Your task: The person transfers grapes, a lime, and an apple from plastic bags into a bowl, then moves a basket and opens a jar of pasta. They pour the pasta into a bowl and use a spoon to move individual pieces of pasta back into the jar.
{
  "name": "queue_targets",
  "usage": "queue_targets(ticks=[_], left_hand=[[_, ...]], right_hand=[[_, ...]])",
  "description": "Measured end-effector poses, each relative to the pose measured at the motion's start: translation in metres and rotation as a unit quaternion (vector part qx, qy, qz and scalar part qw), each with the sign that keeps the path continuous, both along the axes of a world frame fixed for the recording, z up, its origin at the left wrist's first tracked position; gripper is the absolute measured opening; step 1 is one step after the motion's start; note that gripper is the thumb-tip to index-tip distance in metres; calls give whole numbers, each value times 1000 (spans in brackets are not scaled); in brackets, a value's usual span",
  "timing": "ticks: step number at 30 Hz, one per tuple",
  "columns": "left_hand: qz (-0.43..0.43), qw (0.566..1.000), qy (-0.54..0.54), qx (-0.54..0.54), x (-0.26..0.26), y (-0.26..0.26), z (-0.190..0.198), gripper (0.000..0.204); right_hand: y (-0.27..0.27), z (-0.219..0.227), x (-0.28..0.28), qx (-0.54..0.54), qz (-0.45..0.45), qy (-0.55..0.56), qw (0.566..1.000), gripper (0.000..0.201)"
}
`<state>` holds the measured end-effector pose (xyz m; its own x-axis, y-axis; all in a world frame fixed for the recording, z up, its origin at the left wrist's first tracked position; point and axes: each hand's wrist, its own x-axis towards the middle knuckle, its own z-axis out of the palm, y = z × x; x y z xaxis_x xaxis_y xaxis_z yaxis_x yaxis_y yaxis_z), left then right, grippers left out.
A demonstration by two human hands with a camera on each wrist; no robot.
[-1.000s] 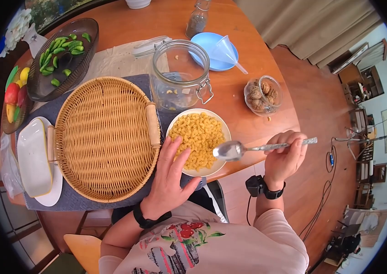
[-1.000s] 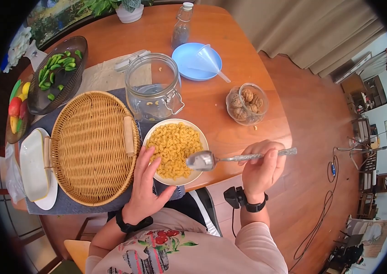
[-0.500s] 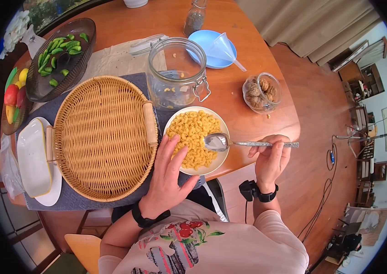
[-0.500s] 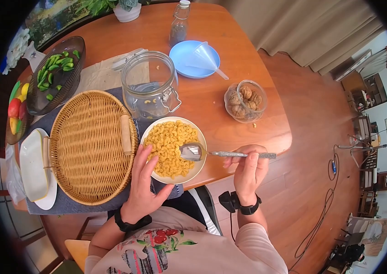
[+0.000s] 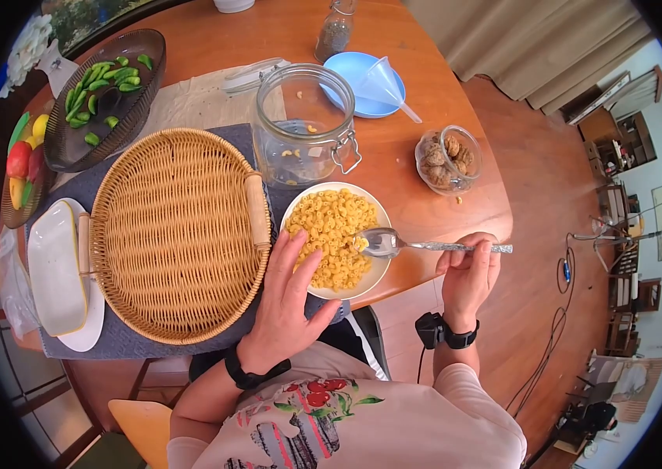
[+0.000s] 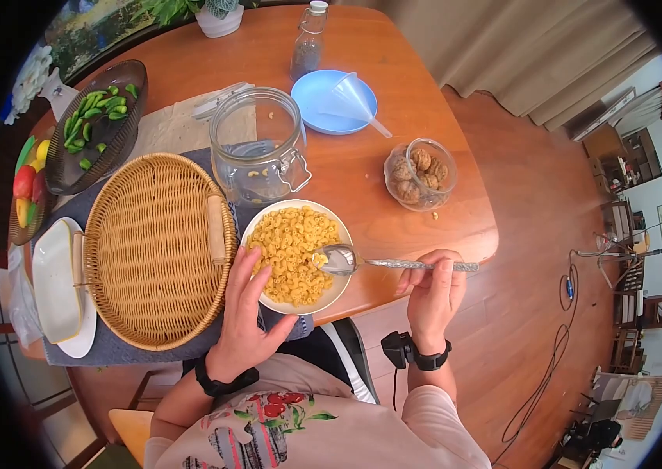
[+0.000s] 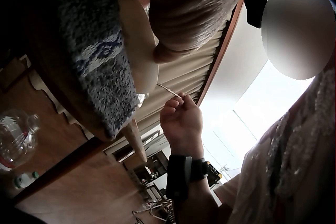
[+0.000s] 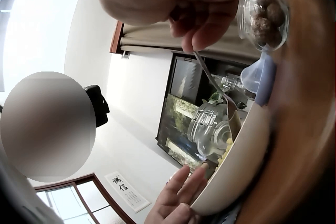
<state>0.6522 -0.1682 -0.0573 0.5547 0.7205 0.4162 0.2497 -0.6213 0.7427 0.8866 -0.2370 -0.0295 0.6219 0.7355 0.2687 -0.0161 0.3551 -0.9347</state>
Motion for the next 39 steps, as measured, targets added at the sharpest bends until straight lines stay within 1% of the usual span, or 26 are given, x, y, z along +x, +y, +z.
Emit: queue_targets(ticks=[4,6,7,9,13,15,19,22,23,25,26,28,29,31,32,33,35,36,39], left_hand=[[1,1000,-4,4,0,0,-1,69],[0,1000,-4,2,0,0,0,68],[-1,1000,-3,0,0,0,0,68],[0,1000,-2,-3,0,0,0,68],[-3,1000,-8,-1,0,0,-1,67],[-3,1000,-7,-3,0,0,0,67],[-2,1000,-6,-2,0,0,0,67],[-1,1000,-7,0,0,0,0,67],[-1,1000,-7,2,0,0,0,67],[4,1000,-9,4,1,0,0,68],[3,1000,-8,6,1,0,0,68],[3,1000,-10,6,0,0,-1,68],[4,1000,-10,7,0,0,-1,68],[3,1000,-13,10,0,0,-1,68],[3,1000,-13,9,0,0,-1,68],[0,1000,-8,9,0,0,-1,70],[-4,1000,-3,6,0,0,-1,71],[-3,1000,-7,4,0,0,1,70],[-4,1000,-12,1,0,1,1,69]], right_hand=[[0,1,0,24,-1,-12,1000,25],[2,2,0,6,-26,18,999,26],[2,2,1,6,-25,18,999,26],[2,1,3,6,-14,60,998,26],[3,4,4,-5,-20,82,996,26],[5,6,5,4,-4,116,993,26],[20,26,5,29,6,141,990,26],[41,47,1,89,34,98,991,27],[48,52,-2,91,34,98,990,27],[64,60,-10,135,43,25,990,27],[70,61,-14,137,43,25,989,27],[81,62,-23,137,48,-67,987,29],[82,61,-25,138,49,-66,987,29],[84,57,-27,117,54,-160,979,30],[82,56,-29,116,47,-179,976,30],[78,55,-29,114,47,-179,976,30],[68,53,-26,142,38,-146,978,30],[62,53,-27,143,10,-112,983,29],[42,45,-14,158,-2,-90,983,28]])
